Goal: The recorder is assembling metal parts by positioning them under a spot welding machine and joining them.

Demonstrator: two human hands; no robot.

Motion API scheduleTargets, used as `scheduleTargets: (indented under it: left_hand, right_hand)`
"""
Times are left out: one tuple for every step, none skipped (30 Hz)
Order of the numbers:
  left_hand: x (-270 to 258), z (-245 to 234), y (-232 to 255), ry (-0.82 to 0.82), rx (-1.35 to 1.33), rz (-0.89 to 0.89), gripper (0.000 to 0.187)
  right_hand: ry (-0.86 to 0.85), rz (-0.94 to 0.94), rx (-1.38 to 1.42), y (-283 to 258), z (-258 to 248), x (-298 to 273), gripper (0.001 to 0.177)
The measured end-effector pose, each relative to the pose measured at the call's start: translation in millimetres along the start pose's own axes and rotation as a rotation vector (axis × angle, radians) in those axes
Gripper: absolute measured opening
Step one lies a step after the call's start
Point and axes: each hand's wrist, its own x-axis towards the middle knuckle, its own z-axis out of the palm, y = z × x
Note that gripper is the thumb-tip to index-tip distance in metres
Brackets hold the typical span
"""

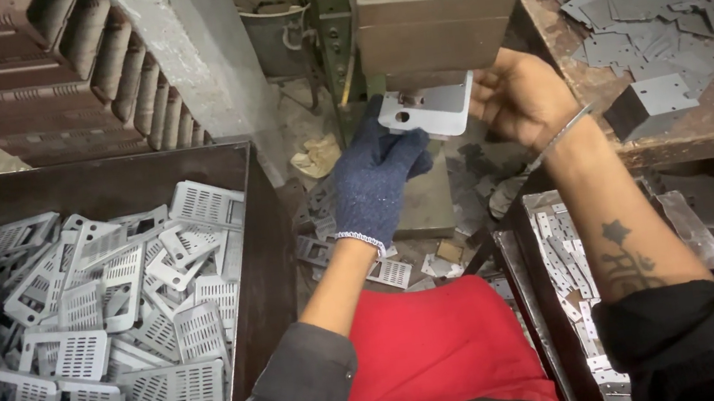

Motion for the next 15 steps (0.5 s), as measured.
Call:
scheduleTargets:
  left_hand:
    - [0.1,-1.0,-1.3,0.000,-0.005,0.006,0.066]
    - [0.4,-2.1,-2.3,0.000,-0.011,0.013,0.066]
    - [0.5,-3.2,0.1,0.001,-0.010,0.016,0.066]
    - [-0.6,-4.2,1.9,-0.017,0.031,0.029,0.063]
    - [-1.6,-5.1,3.5,-0.036,0.073,0.042,0.060]
    - [-5.1,-4.6,12.9,-0.034,0.072,0.042,0.060]
    - [-8.5,-4.2,22.2,-0.051,0.116,0.004,0.063]
    - [-12.0,-4.2,31.5,-0.068,0.160,-0.035,0.066]
    - [-15.8,-9.7,33.4,-0.065,0.160,-0.036,0.066]
    - [-20.1,-15.4,35.2,-0.118,0.333,0.031,0.066]
    - [-24.7,-21.6,36.8,-0.170,0.506,0.097,0.067]
    - [-25.8,-35.8,32.0,-0.154,0.507,0.093,0.067]
    - [-27.8,-51.2,27.5,-0.197,0.518,0.015,0.067]
    - [-33.3,-71.1,25.9,-0.223,0.534,-0.065,0.068]
    - [-34.1,-96.3,21.4,-0.191,0.541,-0.069,0.068]
  right_hand:
    - [-0.037,-0.024,0.023,3.5,-2.9,1.3,0.017]
    - [-0.076,-0.049,0.046,6.6,-5.3,3.1,0.016]
    - [-0.079,-0.050,0.045,3.2,3.8,-3.9,0.016]
    - [-0.029,-0.014,0.047,0.7,12.1,-12.0,0.017]
    - [0.021,0.020,0.049,-1.7,20.3,-20.0,0.020]
    - [0.020,0.022,0.048,4.1,5.7,-17.7,0.020]
    - [-0.192,-0.075,0.148,9.9,-9.0,-15.2,0.012]
    - [-0.402,-0.175,0.248,16.3,-23.5,-12.5,0.013]
    - [-0.402,-0.172,0.249,10.2,-10.1,-43.3,0.013]
    - [-0.233,-0.178,0.141,4.1,3.3,-73.6,0.012]
    - [-0.065,-0.184,0.033,-1.8,16.9,-103.8,0.018]
    - [-0.074,-0.171,0.032,-1.3,3.5,-124.5,0.018]
    - [-0.177,-0.459,-0.490,-0.7,-9.3,-145.1,0.028]
    - [-0.292,-0.747,-1.002,1.9,-19.3,-161.7,0.041]
    - [-0.324,-0.739,-0.989,-2.7,-32.2,-172.3,0.041]
